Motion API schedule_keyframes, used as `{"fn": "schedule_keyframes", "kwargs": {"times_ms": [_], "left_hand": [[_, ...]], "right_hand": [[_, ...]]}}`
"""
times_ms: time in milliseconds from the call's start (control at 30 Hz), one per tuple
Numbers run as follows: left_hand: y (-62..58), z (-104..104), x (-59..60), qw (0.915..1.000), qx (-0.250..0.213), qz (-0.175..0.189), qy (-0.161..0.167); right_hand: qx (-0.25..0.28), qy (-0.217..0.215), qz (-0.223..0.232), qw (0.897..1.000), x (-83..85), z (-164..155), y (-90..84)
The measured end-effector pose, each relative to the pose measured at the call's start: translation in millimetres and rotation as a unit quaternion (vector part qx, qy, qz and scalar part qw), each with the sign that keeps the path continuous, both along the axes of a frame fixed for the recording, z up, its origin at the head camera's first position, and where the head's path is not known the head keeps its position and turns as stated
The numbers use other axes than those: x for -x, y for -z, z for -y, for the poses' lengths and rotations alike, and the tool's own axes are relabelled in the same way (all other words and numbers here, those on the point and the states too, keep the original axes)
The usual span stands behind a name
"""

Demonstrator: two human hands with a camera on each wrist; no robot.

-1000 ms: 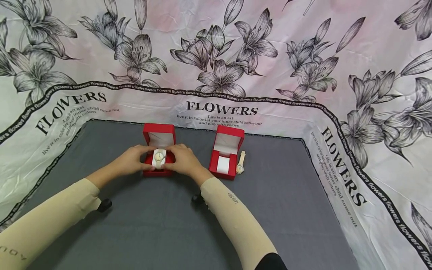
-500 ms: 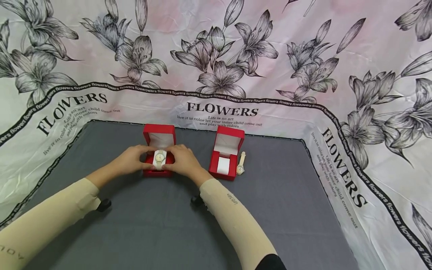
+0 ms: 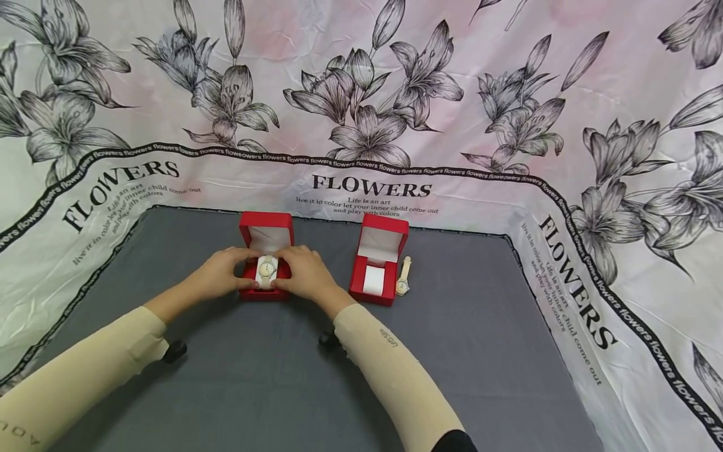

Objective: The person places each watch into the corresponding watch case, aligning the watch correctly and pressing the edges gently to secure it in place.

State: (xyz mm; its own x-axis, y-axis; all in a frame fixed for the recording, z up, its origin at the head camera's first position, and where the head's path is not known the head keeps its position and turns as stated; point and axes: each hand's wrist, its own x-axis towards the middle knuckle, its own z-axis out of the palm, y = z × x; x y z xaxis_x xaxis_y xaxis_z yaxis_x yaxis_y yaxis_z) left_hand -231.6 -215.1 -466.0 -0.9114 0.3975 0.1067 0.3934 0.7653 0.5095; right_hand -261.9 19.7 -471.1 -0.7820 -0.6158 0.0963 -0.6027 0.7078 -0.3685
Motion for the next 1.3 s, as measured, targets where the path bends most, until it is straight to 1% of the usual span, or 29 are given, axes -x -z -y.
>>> {"fn": "schedule_keyframes", "kwargs": {"times_ms": [200,400,500,633,700,800,867,933,1100,1167,1300], "left_hand": [[-0.5,-1,-1.7,0.9999,-0.010,-0.001,-0.001],[-0.1,0,-2.7,1.0000,-0.002,0.003,-0.008],[-1.0,-1,-3.2,1.0000,-0.004,-0.002,-0.006],[-1.2,-2,-3.0,0.9999,-0.001,-0.012,0.000],[-1.2,-1,-3.7,0.9999,0.000,-0.011,-0.005],[-3.1,1,-5.9,0.9998,-0.010,-0.002,-0.020],[-4.6,6,-9.5,0.9994,-0.021,0.001,-0.028],[-5.7,11,-15.7,0.9989,-0.033,-0.003,-0.032],[-8.9,22,-32.4,0.9975,-0.053,-0.023,-0.041],[-11.8,26,-35.6,0.9970,-0.056,-0.030,-0.046],[-18.4,32,-38.6,0.9953,-0.062,-0.051,-0.054]], "right_hand": [[-0.005,-0.004,-0.016,1.000,-1.7,-2,-1.2],[-0.015,-0.022,-0.033,0.999,-1.4,-1,0.4],[-0.023,-0.024,-0.049,0.998,-1.2,-1,1.0],[-0.025,-0.022,-0.058,0.998,-2.0,-2,1.7],[-0.024,-0.022,-0.058,0.998,-2.5,-3,2.1],[-0.010,-0.021,-0.053,0.998,-4.1,-5,0.1],[0.005,-0.025,-0.051,0.998,-5.8,-8,-1.8],[0.028,-0.040,-0.059,0.997,-8.3,-14,-5.2],[0.063,-0.078,-0.119,0.988,-8.5,-30,-15.5],[0.068,-0.080,-0.139,0.985,-6.3,-33,-18.7],[0.079,-0.082,-0.157,0.981,-3.3,-36,-20.7]]}}
